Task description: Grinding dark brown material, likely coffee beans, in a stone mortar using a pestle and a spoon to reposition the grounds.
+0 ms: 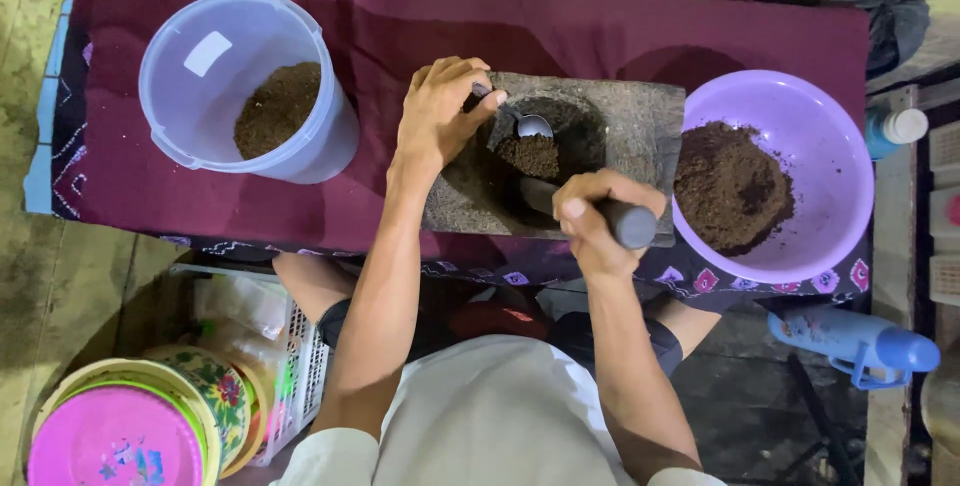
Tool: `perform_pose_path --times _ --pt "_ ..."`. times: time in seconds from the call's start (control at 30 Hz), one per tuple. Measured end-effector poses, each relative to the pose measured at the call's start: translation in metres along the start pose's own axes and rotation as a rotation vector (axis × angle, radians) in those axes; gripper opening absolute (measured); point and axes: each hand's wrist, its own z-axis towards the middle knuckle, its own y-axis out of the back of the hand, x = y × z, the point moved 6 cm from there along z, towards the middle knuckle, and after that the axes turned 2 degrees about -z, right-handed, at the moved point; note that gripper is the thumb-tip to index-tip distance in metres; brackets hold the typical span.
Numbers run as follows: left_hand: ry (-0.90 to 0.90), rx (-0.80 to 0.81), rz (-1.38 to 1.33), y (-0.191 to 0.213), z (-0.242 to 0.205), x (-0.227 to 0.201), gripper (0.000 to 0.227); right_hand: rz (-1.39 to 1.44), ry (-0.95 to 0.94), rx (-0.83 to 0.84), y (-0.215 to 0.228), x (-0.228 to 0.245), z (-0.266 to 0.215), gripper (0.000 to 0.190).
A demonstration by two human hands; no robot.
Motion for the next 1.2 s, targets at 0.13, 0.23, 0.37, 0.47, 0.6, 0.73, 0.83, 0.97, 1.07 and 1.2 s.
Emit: perform_pose_path --times 0.13,0.23,0.37,0.47,0.6,0.73,0.83,0.97,1.07,1.2 --pt "-0.038 -0.07 0.036 0.003 -0.002 -0.004 0.031 0.038 -0.004 -0.052 0.0 0.023 0.011 0.019" --pt "0.018 -0.022 0.046 -0.005 -0.004 0.003 0.03 -0.004 -0.021 -0.054 -0.007 0.044 0.014 0.018" --pt "-0.034 -0.023 0.05 -0.006 -0.003 0.006 0.04 0.067 0.036 -0.12 0.006 0.008 -0.008 0.02" --pt "-0.033 -0.03 0.034 -0.003 -0.004 0.002 0.035 0.035 0.057 -0.136 0.011 0.003 -0.012 0.021" --pt "-0.086 -0.15 0.077 -0.002 -0.005 0.0 0.025 0.02 0.014 -0.068 -0.008 0.036 -0.005 0.02" --pt "-0.075 -0.247 0.086 0.004 -0.006 -0.007 0.024 -0.006 0.025 -0.041 -0.025 0.026 -0.002 0.014" --pt "-0.078 -0.206 0.044 -0.001 -0.007 -0.014 0.022 -0.15 0.105 -0.151 -0.016 0.017 -0.013 0.019" --pt "-0.084 -0.215 0.127 0.0 -0.01 -0.006 0.021 -0.252 -0.109 -0.15 -0.032 0.037 -0.02 0.009" --pt "-0.087 -0.237 0.126 0.003 -0.006 -0.006 0.021 -0.152 -0.156 -0.091 -0.023 0.042 -0.007 0.009" --pt "-0.037 -0.098 0.047 -0.004 -0.002 0.002 0.021 0.09 0.008 0.022 -0.01 0.01 -0.007 0.016"
